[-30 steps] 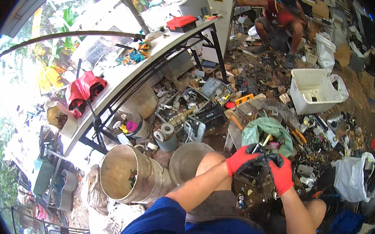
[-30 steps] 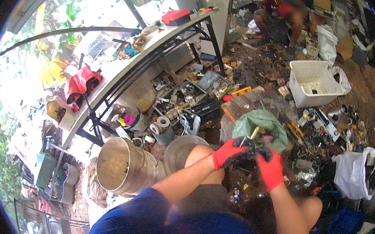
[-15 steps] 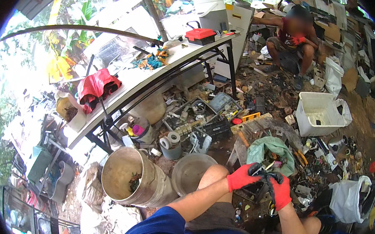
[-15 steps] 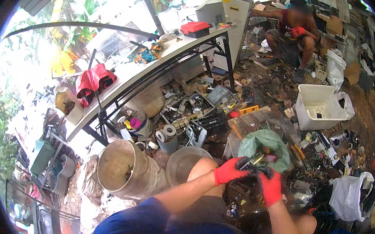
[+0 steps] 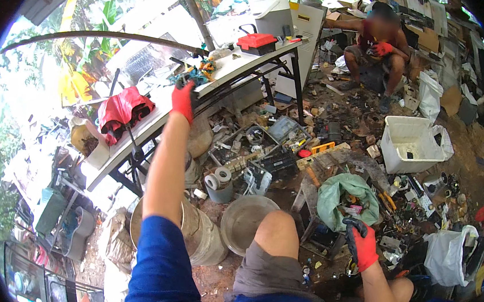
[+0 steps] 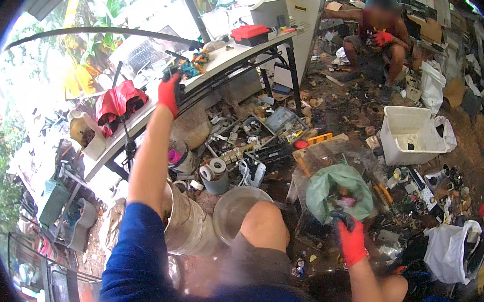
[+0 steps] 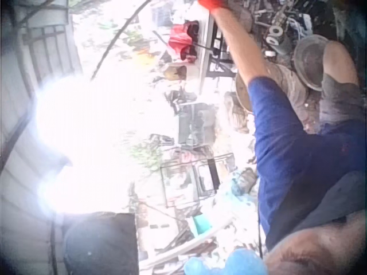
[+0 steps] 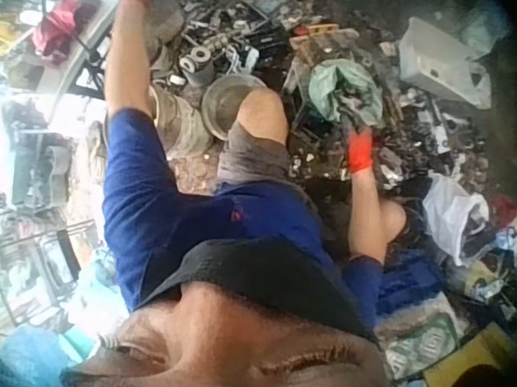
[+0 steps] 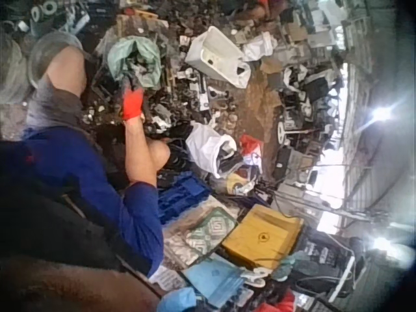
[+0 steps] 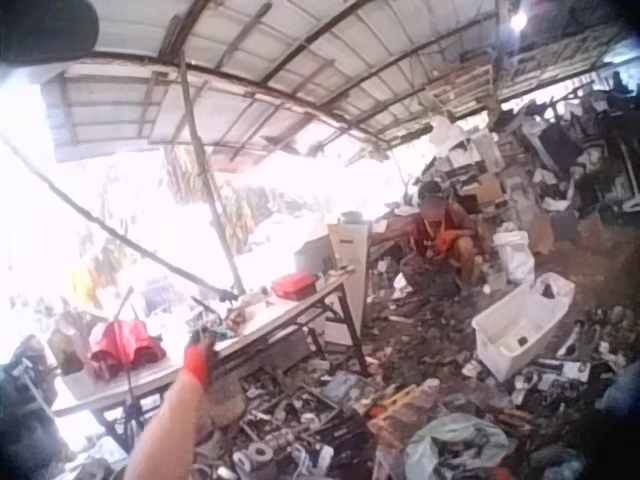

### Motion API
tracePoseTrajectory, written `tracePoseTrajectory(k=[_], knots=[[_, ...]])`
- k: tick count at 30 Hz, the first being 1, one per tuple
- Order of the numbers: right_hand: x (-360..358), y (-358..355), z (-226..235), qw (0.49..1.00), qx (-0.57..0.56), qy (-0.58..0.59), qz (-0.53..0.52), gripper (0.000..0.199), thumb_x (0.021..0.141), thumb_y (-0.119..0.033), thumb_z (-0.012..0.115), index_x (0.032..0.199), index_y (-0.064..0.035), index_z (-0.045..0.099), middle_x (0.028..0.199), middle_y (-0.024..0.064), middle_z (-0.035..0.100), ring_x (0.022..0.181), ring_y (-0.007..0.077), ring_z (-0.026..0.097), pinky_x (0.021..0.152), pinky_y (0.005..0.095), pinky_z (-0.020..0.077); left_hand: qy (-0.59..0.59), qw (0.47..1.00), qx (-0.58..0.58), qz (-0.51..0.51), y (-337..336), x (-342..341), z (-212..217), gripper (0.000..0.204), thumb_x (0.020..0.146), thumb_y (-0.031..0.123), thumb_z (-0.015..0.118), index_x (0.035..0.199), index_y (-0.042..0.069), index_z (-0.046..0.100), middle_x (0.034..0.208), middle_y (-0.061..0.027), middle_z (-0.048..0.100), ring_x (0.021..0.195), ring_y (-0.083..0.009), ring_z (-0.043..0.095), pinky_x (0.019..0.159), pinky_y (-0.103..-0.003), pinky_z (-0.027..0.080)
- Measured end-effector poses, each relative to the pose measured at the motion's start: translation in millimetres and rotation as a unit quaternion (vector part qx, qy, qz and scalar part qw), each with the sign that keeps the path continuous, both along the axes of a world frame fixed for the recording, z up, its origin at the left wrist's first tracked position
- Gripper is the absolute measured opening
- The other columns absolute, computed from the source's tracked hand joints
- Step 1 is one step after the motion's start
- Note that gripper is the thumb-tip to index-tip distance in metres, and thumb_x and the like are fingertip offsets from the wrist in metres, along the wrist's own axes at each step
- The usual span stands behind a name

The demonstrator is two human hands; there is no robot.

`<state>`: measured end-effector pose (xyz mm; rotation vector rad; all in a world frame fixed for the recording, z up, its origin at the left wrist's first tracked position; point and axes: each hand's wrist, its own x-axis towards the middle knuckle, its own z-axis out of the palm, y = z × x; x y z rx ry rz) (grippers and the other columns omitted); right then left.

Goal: The person sits on the floor in a cluttered workshop and uses pliers to strip and separate components from a small electronic device. They repeatedly pull wires and plastic parts from the device, placing the separated pieces into a green bag.

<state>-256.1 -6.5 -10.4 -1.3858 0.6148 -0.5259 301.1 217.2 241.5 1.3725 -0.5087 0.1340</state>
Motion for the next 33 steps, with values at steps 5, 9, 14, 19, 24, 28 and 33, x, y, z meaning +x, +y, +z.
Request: tracePoseTrajectory(k=[5, 9, 14, 19, 24, 28, 33], knots=[[14, 12, 2, 0.998, -0.056, -0.017, 0.014, 0.02, 0.093, -0.008, 0.055, 0.107, -0.0035, 0.068, 0.075, -0.0048, 0.057, 0.061, 0.0036, 0.046, 0.054, 0.0208, 0.0358, 0.172, 0.983, -0.061, -0.02, 26, 46, 48, 0.022, 0.094, 0.037, 0.058, 0.097, 0.016, 0.056, 0.074, -0.0025, 0.057, 0.054, -0.0142, 0.054, 0.044, -0.025, 0.045], [-11, -17, -5, 0.993, -0.114, -0.004, -0.041, 0.02, 0.093, -0.012, 0.056, 0.108, -0.0049, 0.068, 0.075, -0.0037, 0.058, 0.064, 0.0038, 0.046, 0.056, 0.0204, 0.0369, 0.223, 0.92, -0.145, -0.289, -66, -103, -5, 0.039, 0.095, 0.046, 0.049, 0.112, 0.012, 0.06, 0.092, -0.0058, 0.068, 0.065, -0.018, 0.064, 0.044, -0.029, 0.046], [-1, 7, 30, 0.99, 0.14, -0.008, -0.004, 0.024, 0.096, -0.024, 0.053, 0.107, -0.0089, 0.067, 0.066, -0.0046, 0.052, 0.052, 0.0053, 0.044, 0.047, 0.0216, 0.0344, 0.269, 0.817, -0.176, -0.478, -54, -217, -58, 0.047, 0.095, 0.043, 0.043, 0.119, 0.005, 0.059, 0.098, -0.0139, 0.068, 0.068, -0.0248, 0.064, 0.047, -0.033, 0.049], [-27, 15, 42, 0.941, 0.33, -0.059, 0.05, 0.028, 0.094, -0.03, 0.055, 0.113, -0.0117, 0.066, 0.075, -0.0038, 0.057, 0.06, 0.0068, 0.051, 0.053, 0.025, 0.0416, 0.3, 0.703, -0.221, -0.606, -87, -303, -85, 0.05, 0.094, 0.043, 0.048, 0.122, 0.002, 0.055, 0.113, -0.0189, 0.063, 0.082, -0.0268, 0.064, 0.057, -0.034, 0.055], [-63, 63, 44, 0.94, 0.335, -0.012, 0.059, 0.036, 0.095, -0.034, 0.053, 0.122, -0.0109, 0.061, 0.078, -0.0008, 0.061, 0.068, 0.0107, 0.061, 0.062, 0.0284, 0.0512, 0.355, 0.7, -0.207, -0.584, -96, -339, -94, 0.053, 0.092, 0.039, 0.053, 0.127, 0.0, 0.051, 0.112, -0.0187, 0.06, 0.082, -0.0285, 0.061, 0.068, -0.038, 0.052], [-83, 71, 63, 0.934, 0.35, -0.054, 0.054, 0.036, 0.096, -0.026, 0.052, 0.126, -0.0068, 0.056, 0.095, 0.006, 0.066, 0.079, 0.0134, 0.065, 0.07, 0.0286, 0.055, 0.364, 0.743, -0.18, -0.532, -97, -361, -97, 0.052, 0.092, 0.039, 0.055, 0.129, 0.003, 0.051, 0.109, -0.0142, 0.061, 0.081, -0.0246, 0.06, 0.065, -0.035, 0.05], [-82, 51, 92, 0.967, 0.225, -0.111, -0.038, 0.026, 0.092, -0.007, 0.056, 0.117, -0.0012, 0.061, 0.101, 0.0037, 0.066, 0.087, 0.0088, 0.058, 0.076, 0.0253, 0.0476, 0.312, 0.777, -0.1, -0.537, -95, -373, -111, 0.047, 0.093, 0.032, 0.057, 0.131, 0.005, 0.049, 0.104, -0.0074, 0.06, 0.077, -0.018, 0.058, 0.061, -0.031, 0.047]])
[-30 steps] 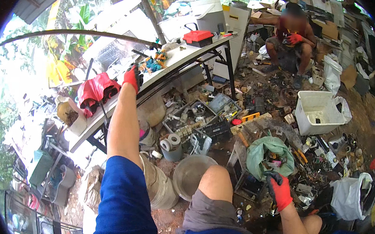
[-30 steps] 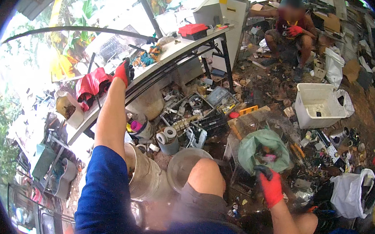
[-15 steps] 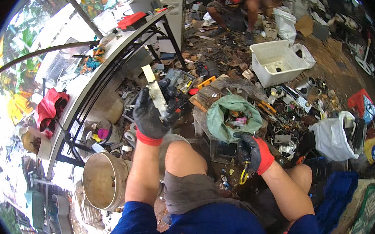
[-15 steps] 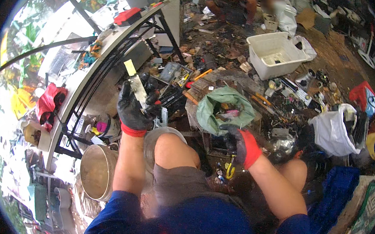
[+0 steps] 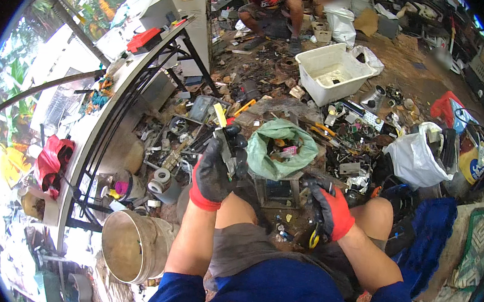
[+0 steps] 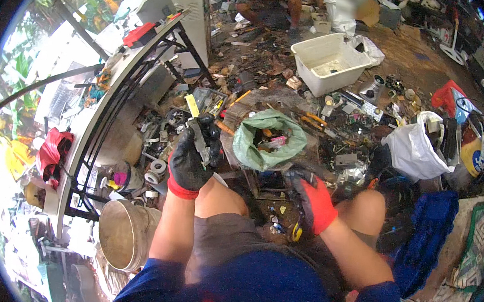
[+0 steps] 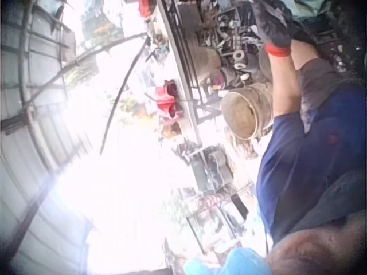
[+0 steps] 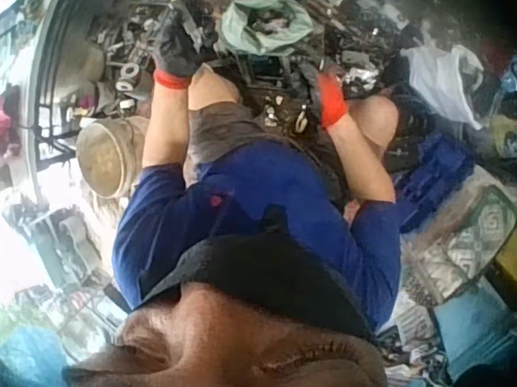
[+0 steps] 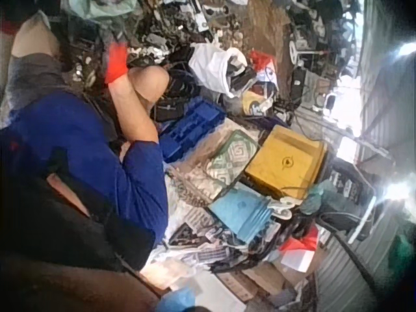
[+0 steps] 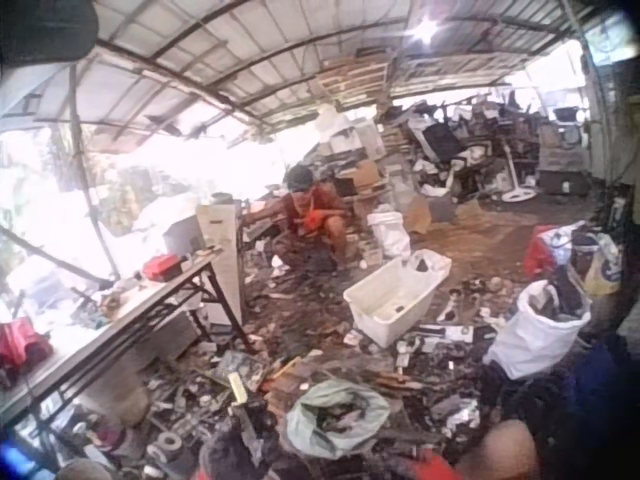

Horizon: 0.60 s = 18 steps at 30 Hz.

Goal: The person sits on the floor in a cluttered workshop and uses pliers to strip and separate components from a small electronic device. They repeatedly pull wires and plastic parts from the device, placing the separated pieces into a green bag.

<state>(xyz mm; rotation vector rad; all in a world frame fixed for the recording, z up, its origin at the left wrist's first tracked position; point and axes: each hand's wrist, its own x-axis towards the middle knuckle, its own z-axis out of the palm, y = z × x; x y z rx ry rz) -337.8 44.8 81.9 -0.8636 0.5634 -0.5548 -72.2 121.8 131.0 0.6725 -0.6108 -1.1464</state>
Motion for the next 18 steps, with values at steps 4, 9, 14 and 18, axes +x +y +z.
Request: tracePoseTrajectory(k=[4, 9, 14, 18], knots=[[11, -23, -2, 0.949, -0.313, 0.04, -0.009, 0.027, 0.093, -0.009, 0.056, 0.119, -0.0004, 0.06, 0.108, 0.0064, 0.067, 0.1, 0.011, 0.058, 0.092, 0.0287, 0.0451, -0.275, 0.952, 0.07, 0.117, 9, -14, -30, 0.052, 0.092, 0.006, 0.056, 0.14, 0.0, 0.038, 0.126, -0.012, 0.055, 0.109, -0.0185, 0.056, 0.092, -0.032, 0.047], [27, -35, 7, 0.936, -0.345, -0.024, -0.062, 0.032, 0.087, -0.004, 0.062, 0.118, -0.0006, 0.06, 0.107, 0.0075, 0.067, 0.101, 0.0115, 0.058, 0.093, 0.0287, 0.0444, -0.482, 0.866, 0.061, 0.116, 9, -57, -23, 0.055, 0.084, 0.0, 0.063, 0.135, -0.005, 0.041, 0.129, -0.016, 0.053, 0.118, -0.0232, 0.052, 0.101, -0.035, 0.042], [22, -32, -15, 0.959, -0.272, -0.04, -0.071, 0.031, 0.087, -0.006, 0.063, 0.117, 0.0003, 0.059, 0.103, 0.0055, 0.068, 0.096, 0.0093, 0.058, 0.087, 0.028, 0.047, -0.598, 0.793, 0.095, 0.065, 9, -75, -25, 0.054, 0.079, 0.007, 0.069, 0.128, -0.005, 0.048, 0.116, -0.0205, 0.059, 0.109, -0.0273, 0.059, 0.094, -0.036, 0.046], [12, -36, -22, 0.95, -0.3, -0.007, -0.082, 0.028, 0.088, -0.009, 0.061, 0.115, 0.0009, 0.06, 0.098, 0.0069, 0.068, 0.091, 0.009, 0.058, 0.084, 0.0294, 0.0475, -0.587, 0.801, 0.109, 0.038, 6, -77, -40, 0.054, 0.079, 0.002, 0.068, 0.129, -0.005, 0.049, 0.119, -0.0153, 0.061, 0.111, -0.0198, 0.057, 0.097, -0.032, 0.044]])
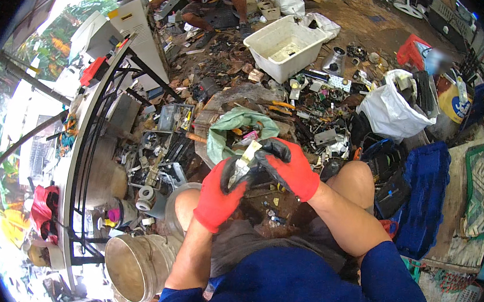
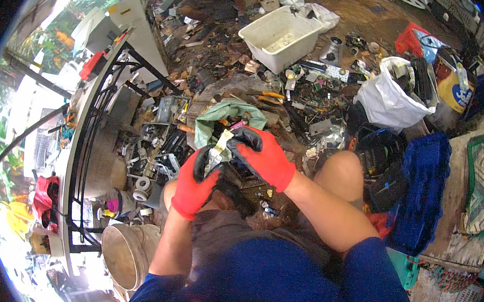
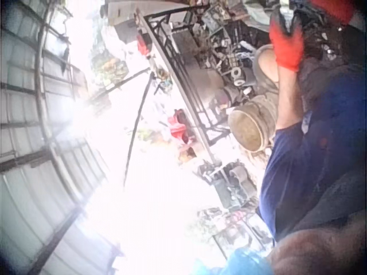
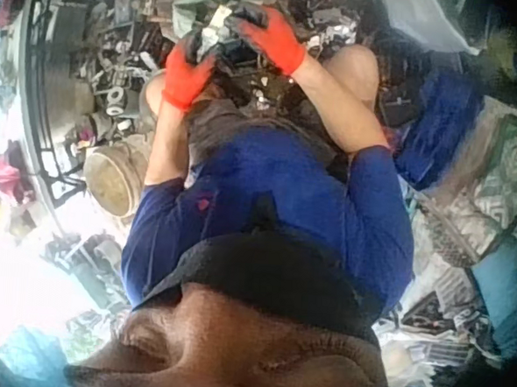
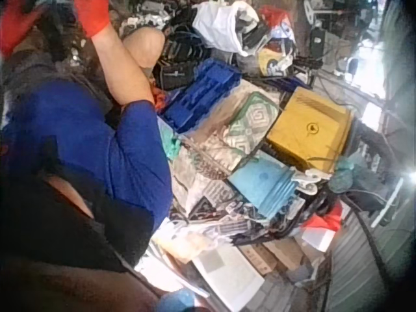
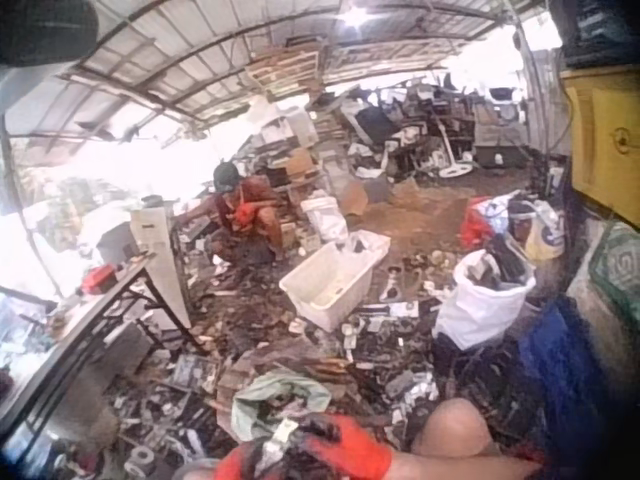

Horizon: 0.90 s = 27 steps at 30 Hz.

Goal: The person sits on the floor in a cluttered workshop and uses pliers to strip and separate components from a small electronic device. They repeatedly pull wires and plastic parts from the device, placing the separated pieces into a green bag.

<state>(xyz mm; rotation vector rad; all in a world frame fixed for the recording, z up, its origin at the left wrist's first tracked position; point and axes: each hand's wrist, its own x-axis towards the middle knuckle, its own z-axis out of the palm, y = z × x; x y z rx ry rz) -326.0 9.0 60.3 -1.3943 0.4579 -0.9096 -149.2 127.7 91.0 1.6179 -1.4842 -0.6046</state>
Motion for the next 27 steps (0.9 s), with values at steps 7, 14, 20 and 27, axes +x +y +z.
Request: tracePoseTrajectory(k=[7, 14, 20, 27], knots=[[-12, -6, 5, 1.0, -0.021, 0.016, 0.002, 0.027, 0.089, -0.011, 0.059, 0.113, 0.0004, 0.061, 0.094, 0.0075, 0.068, 0.087, 0.01, 0.058, 0.081, 0.03, 0.0479, -0.074, 0.997, 0.005, -0.015, -10, -5, 8, 0.053, 0.075, 0.007, 0.072, 0.123, -0.004, 0.054, 0.112, -0.0183, 0.064, 0.105, -0.0239, 0.062, 0.09, -0.034, 0.049], [-5, -5, -13, 1.0, 0.017, 0.017, -0.003, 0.022, 0.09, -0.008, 0.058, 0.11, 0.0004, 0.063, 0.093, 0.0021, 0.065, 0.086, 0.0075, 0.055, 0.079, 0.0259, 0.047, 0.172, 0.981, 0.083, -0.025, -16, -22, -20, 0.048, 0.083, 0.007, 0.068, 0.126, -0.004, 0.051, 0.115, -0.0117, 0.063, 0.105, -0.0177, 0.059, 0.09, -0.031, 0.047], [4, 1, -36, 0.991, 0.107, 0.067, 0.052, 0.026, 0.093, -0.01, 0.055, 0.116, 0.0003, 0.059, 0.097, 0.0033, 0.064, 0.089, 0.0097, 0.057, 0.081, 0.0275, 0.0485, 0.392, 0.913, 0.113, 0.019, 1, -14, -73, 0.039, 0.092, 0.004, 0.057, 0.129, -0.001, 0.049, 0.112, -0.0066, 0.062, 0.098, -0.0119, 0.057, 0.083, -0.027, 0.048], [14, 4, -57, 0.99, 0.073, 0.075, 0.09, 0.043, 0.094, -0.007, 0.049, 0.136, -0.0022, 0.044, 0.119, 0.0082, 0.059, 0.107, 0.0144, 0.055, 0.093, 0.0301, 0.0461, 0.37, 0.924, 0.085, 0.043, 7, -17, -75, 0.029, 0.092, 0.005, 0.059, 0.12, 0.002, 0.055, 0.099, -0.0031, 0.065, 0.084, -0.0111, 0.061, 0.071, -0.026, 0.051]])
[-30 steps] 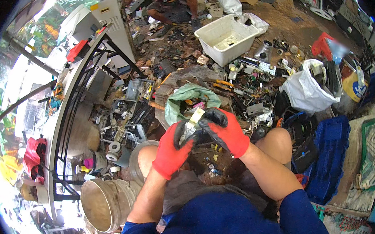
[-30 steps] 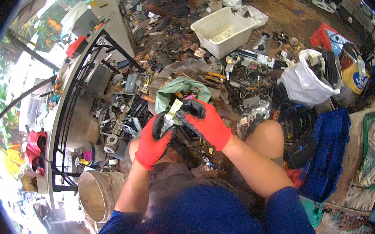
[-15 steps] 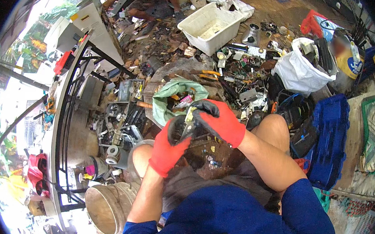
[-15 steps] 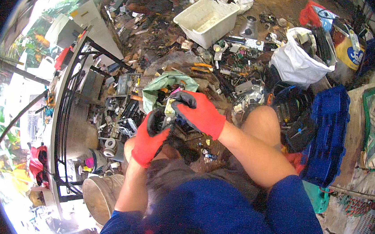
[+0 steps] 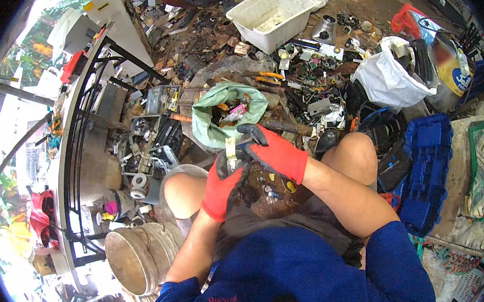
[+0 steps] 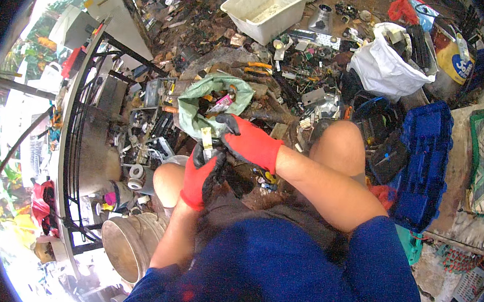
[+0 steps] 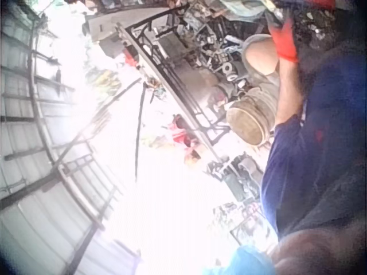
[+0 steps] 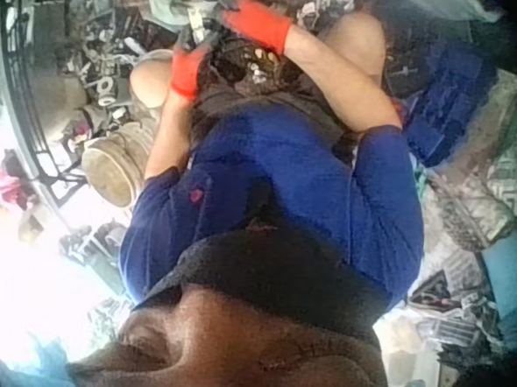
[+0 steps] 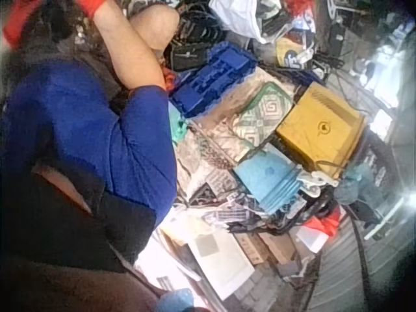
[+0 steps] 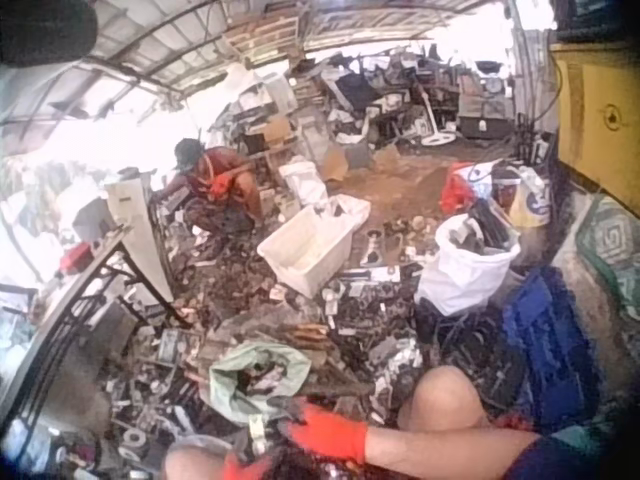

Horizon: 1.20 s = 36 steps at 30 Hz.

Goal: The person sits on the floor in a cluttered workshop and uses pliers to strip and separate components from a small electronic device. They repeatedly pull wires and plastic parts from the device, placing the separated pieces into a green bag.

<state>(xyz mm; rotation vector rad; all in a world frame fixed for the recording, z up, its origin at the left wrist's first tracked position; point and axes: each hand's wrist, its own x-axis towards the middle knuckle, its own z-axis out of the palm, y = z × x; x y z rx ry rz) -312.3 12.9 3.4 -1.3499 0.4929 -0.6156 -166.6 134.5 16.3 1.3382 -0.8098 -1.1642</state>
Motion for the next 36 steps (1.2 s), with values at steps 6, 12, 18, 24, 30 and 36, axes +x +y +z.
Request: tracePoseTrajectory(k=[6, 12, 18, 24, 30, 36], knots=[[1, 6, 7, 0.989, -0.121, 0.088, -0.023, 0.053, 0.087, -0.004, 0.052, 0.139, -0.003, 0.04, 0.124, 0.0192, 0.058, 0.114, 0.0241, 0.056, 0.098, 0.0351, 0.0429, 0.015, 0.999, -0.027, 0.044, -8, -2, 12, 0.026, 0.089, 0.005, 0.062, 0.115, 0.002, 0.059, 0.097, -0.0038, 0.066, 0.082, -0.0118, 0.062, 0.07, -0.027, 0.051], [5, 29, 6, 0.958, -0.195, 0.205, 0.039, 0.065, 0.081, -0.013, 0.055, 0.141, -0.0019, 0.032, 0.112, 0.0291, 0.061, 0.107, 0.0415, 0.059, 0.089, 0.0437, 0.048, -0.101, 0.992, 0.044, 0.054, 3, 13, -12, 0.024, 0.086, 0.001, 0.064, 0.109, -0.001, 0.062, 0.09, -0.0058, 0.067, 0.074, -0.0139, 0.063, 0.066, -0.028, 0.052], [9, 38, 1, 0.972, -0.224, 0.068, 0.015, 0.057, 0.077, -0.023, 0.06, 0.128, 0.0003, 0.048, 0.112, 0.0284, 0.061, 0.106, 0.0417, 0.059, 0.092, 0.0451, 0.047, -0.192, 0.978, 0.012, 0.076, 19, 25, 2, 0.023, 0.09, 0.01, 0.061, 0.109, -0.004, 0.06, 0.085, -0.0089, 0.065, 0.066, -0.0149, 0.061, 0.057, -0.027, 0.049], [-16, 20, 24, 0.938, -0.329, 0.104, 0.03, 0.033, 0.08, -0.021, 0.059, 0.11, -0.0074, 0.06, 0.093, 0.0194, 0.065, 0.089, 0.0389, 0.063, 0.077, 0.0468, 0.0508, -0.08, 0.987, -0.059, 0.126, 10, 60, 11, 0.026, 0.097, 0.014, 0.054, 0.115, -0.005, 0.058, 0.096, -0.01, 0.063, 0.079, -0.0158, 0.061, 0.067, -0.027, 0.051], [-154, -9, 103, 0.858, -0.353, 0.215, -0.304, 0.047, 0.085, -0.025, 0.062, 0.129, -0.0094, 0.055, 0.113, 0.0158, 0.065, 0.103, 0.0307, 0.063, 0.089, 0.0383, 0.0508, -0.115, 0.991, -0.034, -0.054, 15, 71, 32, 0.035, 0.092, 0.006, 0.053, 0.126, -0.002, 0.054, 0.111, -0.0146, 0.062, 0.095, -0.0243, 0.058, 0.082, -0.036, 0.048], [-341, -78, -68, 0.812, -0.111, 0.298, -0.49, 0.049, 0.084, -0.027, 0.057, 0.127, -0.0032, 0.055, 0.105, 0.0195, 0.066, 0.099, 0.0269, 0.063, 0.088, 0.0396, 0.0486, -0.309, 0.94, -0.104, -0.099, -1, 28, 21, 0.037, 0.096, 0.013, 0.051, 0.128, -0.005, 0.05, 0.092, -0.0103, 0.061, 0.072, -0.0155, 0.055, 0.063, -0.028, 0.045]])
